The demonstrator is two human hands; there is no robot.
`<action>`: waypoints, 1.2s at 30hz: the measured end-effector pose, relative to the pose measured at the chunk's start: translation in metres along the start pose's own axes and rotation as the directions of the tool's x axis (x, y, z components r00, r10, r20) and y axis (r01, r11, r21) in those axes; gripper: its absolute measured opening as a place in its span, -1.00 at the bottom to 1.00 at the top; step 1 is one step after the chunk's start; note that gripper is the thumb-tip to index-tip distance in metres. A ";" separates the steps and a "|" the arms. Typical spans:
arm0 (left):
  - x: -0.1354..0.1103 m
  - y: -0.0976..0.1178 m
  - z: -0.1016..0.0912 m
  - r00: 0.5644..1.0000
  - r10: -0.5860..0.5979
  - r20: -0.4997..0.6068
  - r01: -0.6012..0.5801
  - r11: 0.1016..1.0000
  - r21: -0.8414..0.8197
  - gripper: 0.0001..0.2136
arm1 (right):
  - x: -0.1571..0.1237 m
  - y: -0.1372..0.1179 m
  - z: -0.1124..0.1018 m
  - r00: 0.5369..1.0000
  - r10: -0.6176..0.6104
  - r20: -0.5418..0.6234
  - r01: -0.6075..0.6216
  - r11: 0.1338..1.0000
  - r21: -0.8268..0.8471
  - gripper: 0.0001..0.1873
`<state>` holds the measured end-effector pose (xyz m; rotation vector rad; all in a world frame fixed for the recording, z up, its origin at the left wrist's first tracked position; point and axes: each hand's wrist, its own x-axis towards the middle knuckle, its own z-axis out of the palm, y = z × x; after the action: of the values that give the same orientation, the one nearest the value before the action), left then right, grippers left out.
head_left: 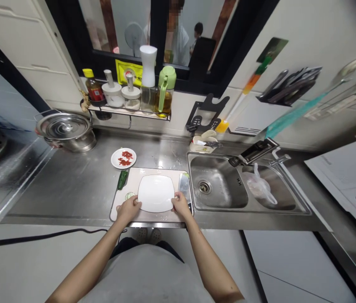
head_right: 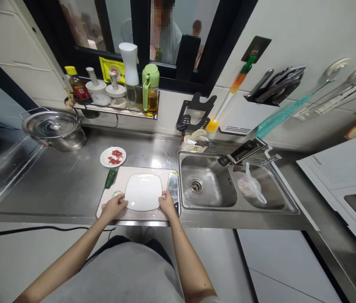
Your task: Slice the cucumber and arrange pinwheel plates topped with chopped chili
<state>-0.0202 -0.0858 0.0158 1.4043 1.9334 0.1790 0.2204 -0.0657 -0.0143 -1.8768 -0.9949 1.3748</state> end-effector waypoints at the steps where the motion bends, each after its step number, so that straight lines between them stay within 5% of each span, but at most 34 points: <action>1: -0.001 0.000 0.000 1.000 -0.002 0.002 0.002 1.000 0.002 -0.62 | 0.001 0.001 0.001 1.000 -0.002 -0.007 0.001 1.000 -0.015 -0.77; 12: 0.000 -0.001 0.003 1.000 0.009 0.008 -0.009 1.000 0.029 -0.62 | 0.001 0.005 0.002 0.999 -0.036 -0.024 0.028 0.964 -0.266 -0.76; 19: -0.003 -0.022 -0.004 0.997 0.042 -0.058 -0.045 0.998 -0.054 -0.66 | -0.012 -0.015 -0.012 0.973 -0.223 -0.057 0.132 0.744 -0.656 -0.67; 26: 0.001 -0.052 -0.020 0.975 0.007 -0.220 -0.021 0.998 -0.064 -0.74 | -0.027 -0.014 -0.032 0.958 -0.284 -0.047 0.192 0.752 -0.631 -0.55; 36: 0.012 -0.034 -0.009 0.961 0.030 -0.276 -0.008 0.997 0.078 -0.72 | -0.036 -0.010 -0.021 0.944 -0.331 0.012 0.274 0.760 -0.590 -0.62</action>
<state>-0.0535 -0.0856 -0.0002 1.5142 2.1746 0.3293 0.2316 -0.0917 0.0179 -2.0466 -1.7382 0.8225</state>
